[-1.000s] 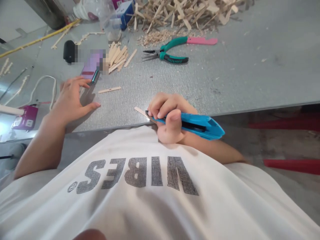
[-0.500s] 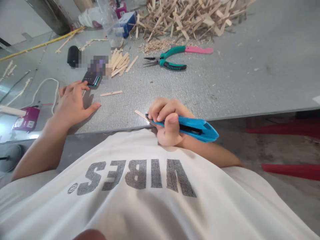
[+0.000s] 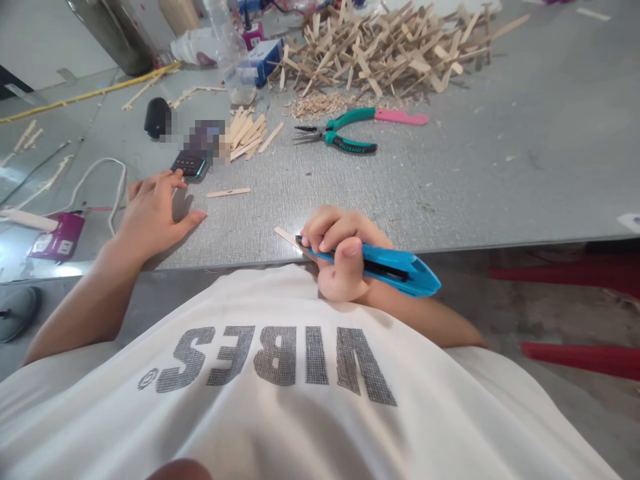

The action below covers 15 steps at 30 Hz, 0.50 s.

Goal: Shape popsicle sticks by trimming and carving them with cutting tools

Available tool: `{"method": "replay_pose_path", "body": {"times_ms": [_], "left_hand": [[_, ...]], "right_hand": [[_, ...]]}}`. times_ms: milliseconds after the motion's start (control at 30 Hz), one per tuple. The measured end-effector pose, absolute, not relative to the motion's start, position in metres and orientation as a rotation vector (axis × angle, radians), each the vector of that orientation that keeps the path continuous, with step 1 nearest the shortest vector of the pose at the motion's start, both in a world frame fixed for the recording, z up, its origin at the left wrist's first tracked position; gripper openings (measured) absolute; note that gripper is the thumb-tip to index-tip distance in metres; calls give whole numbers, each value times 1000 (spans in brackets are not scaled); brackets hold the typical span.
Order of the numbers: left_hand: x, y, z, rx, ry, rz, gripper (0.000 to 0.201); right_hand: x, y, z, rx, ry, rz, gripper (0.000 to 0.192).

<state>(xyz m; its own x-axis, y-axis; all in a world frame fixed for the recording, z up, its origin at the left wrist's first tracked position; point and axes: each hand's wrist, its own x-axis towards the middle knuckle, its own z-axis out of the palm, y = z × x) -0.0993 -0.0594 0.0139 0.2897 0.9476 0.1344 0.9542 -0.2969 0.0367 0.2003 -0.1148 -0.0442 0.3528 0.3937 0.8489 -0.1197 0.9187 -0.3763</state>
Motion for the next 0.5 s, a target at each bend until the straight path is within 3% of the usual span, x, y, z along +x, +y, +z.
{"method": "replay_pose_path", "body": {"times_ms": [367, 500], "left_hand": [[-109, -53, 29, -2383, -1771, -389, 62], [-100, -32, 51, -2388, -1667, -707, 39]], "right_hand": [[214, -120, -25, -180, -1295, 142, 51], [249, -105, -10, -255, -1739, 59, 57]]}}
